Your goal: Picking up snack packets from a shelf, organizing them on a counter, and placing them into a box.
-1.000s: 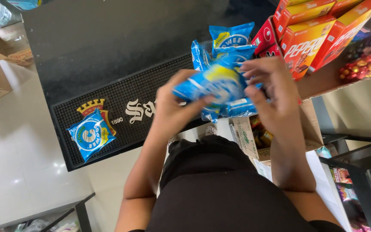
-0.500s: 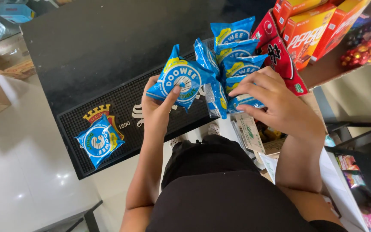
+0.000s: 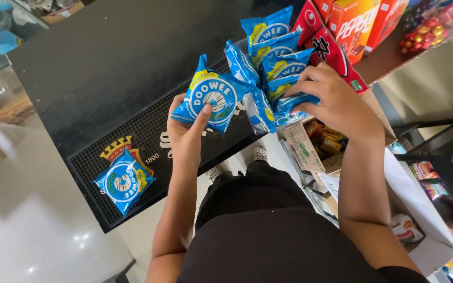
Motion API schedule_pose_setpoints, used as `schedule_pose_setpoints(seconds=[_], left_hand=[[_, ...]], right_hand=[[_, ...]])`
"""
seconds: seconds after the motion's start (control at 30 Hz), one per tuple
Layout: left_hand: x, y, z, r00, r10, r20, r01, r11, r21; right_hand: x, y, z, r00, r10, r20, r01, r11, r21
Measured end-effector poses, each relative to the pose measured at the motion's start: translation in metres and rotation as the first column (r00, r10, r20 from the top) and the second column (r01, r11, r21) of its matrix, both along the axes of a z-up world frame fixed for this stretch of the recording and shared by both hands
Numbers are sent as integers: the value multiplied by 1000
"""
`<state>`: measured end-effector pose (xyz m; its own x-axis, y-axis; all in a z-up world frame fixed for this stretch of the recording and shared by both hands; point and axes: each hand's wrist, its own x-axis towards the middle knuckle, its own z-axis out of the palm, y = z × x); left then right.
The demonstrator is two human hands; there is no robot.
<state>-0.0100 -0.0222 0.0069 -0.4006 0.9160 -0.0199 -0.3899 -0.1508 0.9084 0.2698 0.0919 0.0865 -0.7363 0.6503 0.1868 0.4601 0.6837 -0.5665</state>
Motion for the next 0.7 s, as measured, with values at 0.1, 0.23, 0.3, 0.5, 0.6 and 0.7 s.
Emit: schedule_pose_setpoints(seconds=[0.1, 0.23, 0.3, 0.5, 0.6, 0.7], left_hand=[[-2, 0, 2, 1000, 17, 15, -17, 999, 35], [-7, -3, -4, 999, 31, 22, -32, 998, 54], [-7, -5, -2, 999, 37, 11, -38, 996, 79], [-15, -9, -2, 962, 103, 254, -87, 993, -74], [-8, -10, 8, 884, 38, 466, -45, 999, 5], [13, -18, -27, 951, -126, 284, 86, 985, 149]], right_hand=[[-2, -5, 5, 1000, -11, -1, 11, 1000, 27], [2, -11, 6, 999, -19, -27, 20, 999, 43], [6, -12, 2, 998, -25, -66, 29, 997, 72], [35, -32, -24, 810, -187, -556, 289, 952, 100], [39, -38, -69, 367, -250, -896, 340, 933, -121], [23, -54, -73, -4, -282, -959, 132, 951, -280]])
